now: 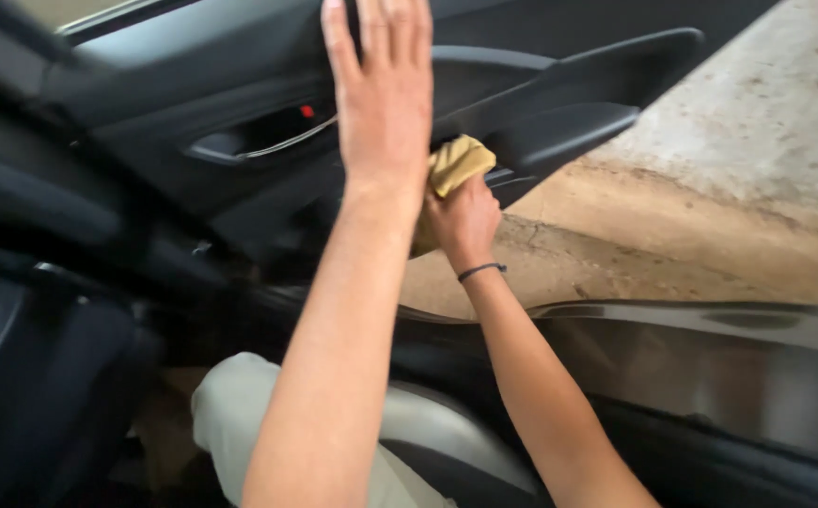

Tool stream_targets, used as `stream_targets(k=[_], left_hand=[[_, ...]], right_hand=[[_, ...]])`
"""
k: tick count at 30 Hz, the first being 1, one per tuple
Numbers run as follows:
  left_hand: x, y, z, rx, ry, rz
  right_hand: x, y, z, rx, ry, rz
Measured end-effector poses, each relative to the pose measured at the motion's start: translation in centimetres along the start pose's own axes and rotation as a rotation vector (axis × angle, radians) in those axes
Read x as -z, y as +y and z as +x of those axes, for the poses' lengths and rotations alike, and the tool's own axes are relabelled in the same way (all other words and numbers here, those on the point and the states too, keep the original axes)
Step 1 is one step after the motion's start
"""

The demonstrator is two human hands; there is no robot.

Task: The recorder is cleaning the interior panel and handle of a car door using a yellow cloth.

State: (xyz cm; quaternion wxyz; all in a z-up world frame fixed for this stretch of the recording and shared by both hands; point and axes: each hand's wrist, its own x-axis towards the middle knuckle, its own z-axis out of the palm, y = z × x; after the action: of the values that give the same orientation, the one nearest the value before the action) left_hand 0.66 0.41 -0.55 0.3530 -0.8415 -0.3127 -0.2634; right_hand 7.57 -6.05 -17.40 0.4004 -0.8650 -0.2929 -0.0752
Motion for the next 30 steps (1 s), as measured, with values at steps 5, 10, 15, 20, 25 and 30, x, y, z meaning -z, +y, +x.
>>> stream_targets(k=[5,10,15,20,25,30], left_hand=[[1.2,-1.0,-0.3,-0.03,0.006,-0.034],[1.1,-4.7,-0.8,-0.138,0.11,-0.288],[1.6,-6.0,-1.2,-0.203,0.004,-0.487],[1.0,-6.9,-3.0,-0.21,0.126,-0.414],[-1.8,-11.3,-9.1,-0.164,0.12,-0.359],[-5.3,-11.8,-15.7,-0.09,0.031,-0.399]], right_hand=[[0.4,-2.5,0.0,-0.039,-0.019,0.027],[1.0,-6.1,-4.0,0.095,-0.011,0.065],[-7.4,-7.0,-8.8,0.354,-0.248,-0.055],[-15.3,-4.7,-11.4,0.392,-0.51,0.446],[-9.2,-5.8,-10.7,0.391,-0.478,-0.044],[-4.6,-5.0,-9.5,0.153,-0.46,0.127]])
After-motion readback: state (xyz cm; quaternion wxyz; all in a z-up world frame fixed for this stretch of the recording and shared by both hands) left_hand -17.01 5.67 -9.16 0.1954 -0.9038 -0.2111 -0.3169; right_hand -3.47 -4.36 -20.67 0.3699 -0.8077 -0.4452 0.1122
